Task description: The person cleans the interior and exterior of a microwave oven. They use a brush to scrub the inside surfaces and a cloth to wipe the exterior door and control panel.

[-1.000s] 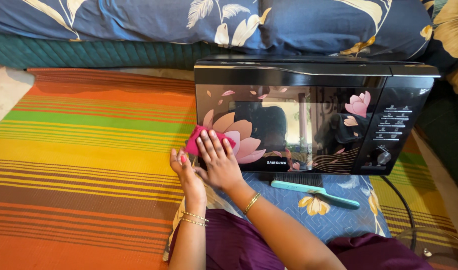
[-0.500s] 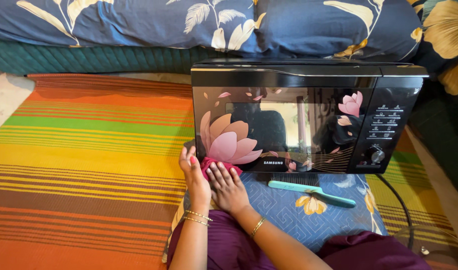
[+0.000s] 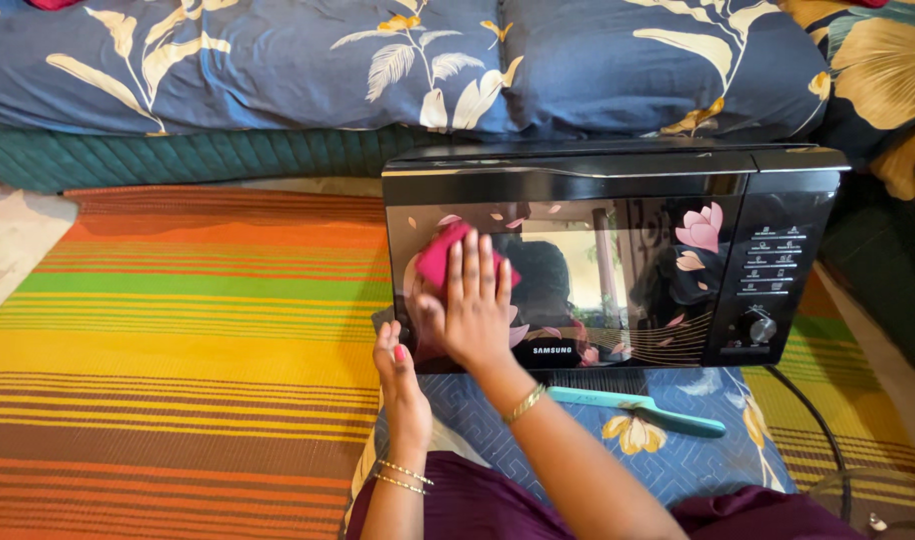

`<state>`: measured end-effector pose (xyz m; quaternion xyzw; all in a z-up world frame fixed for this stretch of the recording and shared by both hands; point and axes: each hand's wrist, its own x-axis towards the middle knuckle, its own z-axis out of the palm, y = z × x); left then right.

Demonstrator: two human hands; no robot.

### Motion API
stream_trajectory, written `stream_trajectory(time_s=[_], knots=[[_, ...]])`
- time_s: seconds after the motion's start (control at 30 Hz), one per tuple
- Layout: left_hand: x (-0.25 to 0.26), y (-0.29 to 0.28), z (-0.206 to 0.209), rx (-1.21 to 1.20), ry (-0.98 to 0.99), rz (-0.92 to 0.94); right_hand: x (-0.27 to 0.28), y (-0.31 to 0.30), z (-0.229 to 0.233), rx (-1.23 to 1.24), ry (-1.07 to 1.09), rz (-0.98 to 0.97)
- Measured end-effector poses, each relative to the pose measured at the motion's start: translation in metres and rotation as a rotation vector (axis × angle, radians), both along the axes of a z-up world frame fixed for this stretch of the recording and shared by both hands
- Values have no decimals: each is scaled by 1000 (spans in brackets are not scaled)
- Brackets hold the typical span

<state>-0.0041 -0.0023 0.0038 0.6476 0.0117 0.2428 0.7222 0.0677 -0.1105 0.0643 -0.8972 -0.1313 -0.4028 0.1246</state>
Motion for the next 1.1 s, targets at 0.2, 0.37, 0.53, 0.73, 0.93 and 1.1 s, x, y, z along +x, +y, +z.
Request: stream_trajectory(time_s=[0.2, 0.37, 0.53, 0.73, 0.93, 1.1], knots=[[-2, 0, 2, 11, 0, -23, 54, -11, 74, -26, -121, -42], [-2, -2, 3, 46, 35, -8, 63, -20, 91, -59, -103, 9], [-3, -2, 5, 74, 51, 1, 55, -30, 77, -117, -72, 28], [-2, -4, 3, 126, 60, 32, 41, -35, 50, -105, -58, 52], [0, -6, -2, 325, 44, 114, 21, -39, 21, -119, 15, 68], [-2, -8, -1, 523, 66, 133, 5, -39, -5, -119, 61, 85]])
